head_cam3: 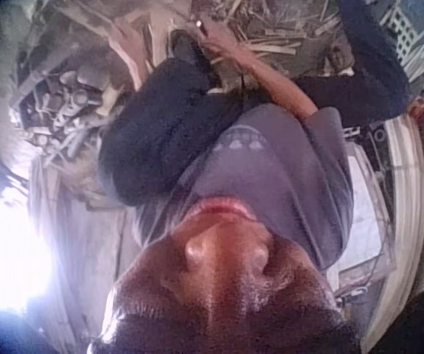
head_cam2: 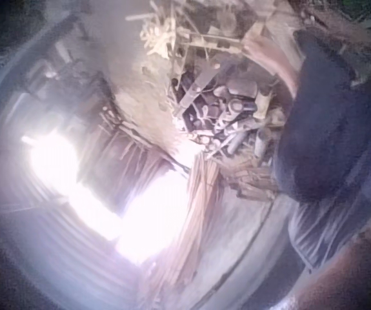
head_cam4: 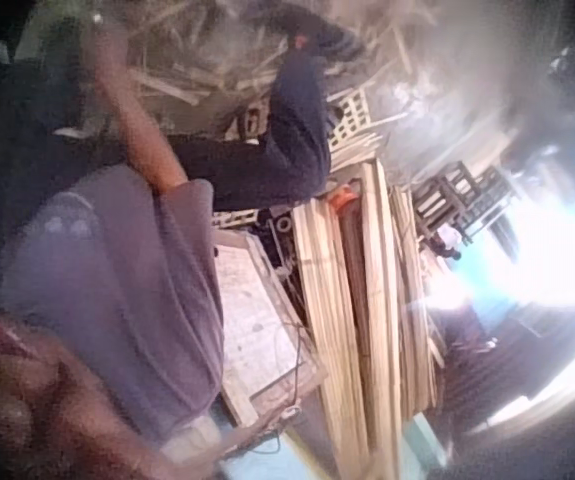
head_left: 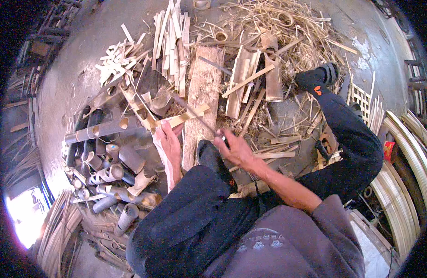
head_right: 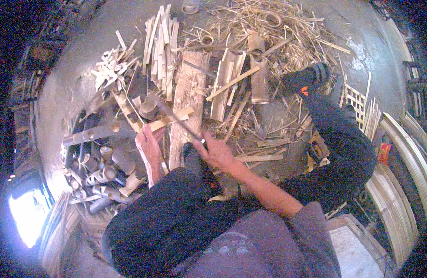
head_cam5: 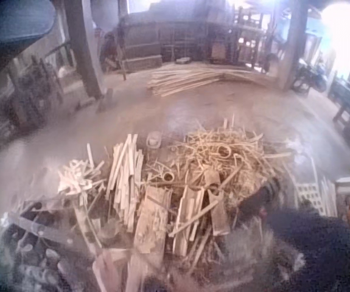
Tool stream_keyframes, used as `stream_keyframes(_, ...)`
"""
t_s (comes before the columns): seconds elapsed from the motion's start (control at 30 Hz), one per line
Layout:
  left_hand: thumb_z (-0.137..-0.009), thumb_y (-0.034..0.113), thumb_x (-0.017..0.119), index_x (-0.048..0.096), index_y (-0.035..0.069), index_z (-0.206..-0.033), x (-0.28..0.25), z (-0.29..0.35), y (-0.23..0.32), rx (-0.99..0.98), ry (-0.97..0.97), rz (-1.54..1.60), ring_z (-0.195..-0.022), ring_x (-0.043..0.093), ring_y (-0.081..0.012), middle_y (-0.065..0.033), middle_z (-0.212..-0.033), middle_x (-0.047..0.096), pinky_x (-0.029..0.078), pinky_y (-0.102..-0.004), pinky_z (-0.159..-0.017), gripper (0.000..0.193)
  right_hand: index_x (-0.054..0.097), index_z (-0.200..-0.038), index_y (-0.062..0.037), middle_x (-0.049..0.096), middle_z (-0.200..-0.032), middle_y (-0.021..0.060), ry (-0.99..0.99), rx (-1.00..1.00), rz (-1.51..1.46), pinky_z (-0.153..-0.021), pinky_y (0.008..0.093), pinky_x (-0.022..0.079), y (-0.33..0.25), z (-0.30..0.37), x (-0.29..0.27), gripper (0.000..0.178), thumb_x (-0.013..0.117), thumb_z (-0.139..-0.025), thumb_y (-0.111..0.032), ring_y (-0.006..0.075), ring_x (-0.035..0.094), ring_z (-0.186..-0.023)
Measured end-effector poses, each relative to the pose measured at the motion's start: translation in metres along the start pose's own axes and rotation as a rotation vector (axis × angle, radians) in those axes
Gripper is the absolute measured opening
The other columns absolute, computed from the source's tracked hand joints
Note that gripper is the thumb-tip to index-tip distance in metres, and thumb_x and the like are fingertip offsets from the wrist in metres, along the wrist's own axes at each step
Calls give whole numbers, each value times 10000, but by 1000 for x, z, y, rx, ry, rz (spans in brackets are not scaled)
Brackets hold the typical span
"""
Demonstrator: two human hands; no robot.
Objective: The person sits on the floor and uses a knife to split bamboo strips into thinner pieces. They repeatedly hold the bamboo, cut it, and set the pieces aside among other bamboo scraps.
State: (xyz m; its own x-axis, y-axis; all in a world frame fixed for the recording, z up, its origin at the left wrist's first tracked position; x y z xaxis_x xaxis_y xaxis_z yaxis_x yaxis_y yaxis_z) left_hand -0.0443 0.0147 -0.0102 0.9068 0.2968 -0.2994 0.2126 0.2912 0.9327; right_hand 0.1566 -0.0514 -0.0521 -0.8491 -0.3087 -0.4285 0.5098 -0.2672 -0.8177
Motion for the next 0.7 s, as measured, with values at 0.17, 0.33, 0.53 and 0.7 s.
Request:
stream_keyframes(0.17,-1015,218,337,534,-157,-972,3,13,25,54,-43,-524,-818,683,-284,-191,-833,619,580,-326,-668,425,580,-1110,-10,646,-907,280,-147,59,-71,-760,489,502,-6,3,21,550,457,-928,-515,455,628,-857)
stream_keyframes(0.33,-994,211,381,561,-140,-881,25,20,4,119,88,-62,-721,683,-276,-198,-753,633,555,-341,-605,410,604,-937,36,617,-730,258,53,40,-55,-646,472,477,39,-14,6,562,451,-938,-505,420,618,-704)
stream_keyframes(0.53,-1015,203,337,537,-154,-956,29,25,14,127,6,-141,-777,703,-305,-224,-857,648,581,-322,-653,413,604,-983,-20,642,-842,252,18,262,-70,-725,493,482,61,-19,-14,511,449,-940,-504,436,625,-825)
stream_keyframes(0.7,-1006,197,371,540,-153,-934,31,19,10,50,17,-118,-721,702,-280,-231,-819,652,582,-329,-621,396,603,-1014,-33,654,-881,229,-17,103,-46,-741,493,484,52,-2,11,529,442,-928,-529,451,621,-832)
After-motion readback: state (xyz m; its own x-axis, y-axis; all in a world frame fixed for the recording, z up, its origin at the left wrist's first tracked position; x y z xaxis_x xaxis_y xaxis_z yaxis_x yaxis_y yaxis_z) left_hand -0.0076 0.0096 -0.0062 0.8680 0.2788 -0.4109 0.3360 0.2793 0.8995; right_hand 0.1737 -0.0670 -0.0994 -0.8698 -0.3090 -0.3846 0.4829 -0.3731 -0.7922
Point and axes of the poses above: each hand's wrist, its own z-axis away from the middle knuckle, its own x-axis out of the palm, y = z × x, the point moved 3 cm from there along -z, towards the middle knuckle
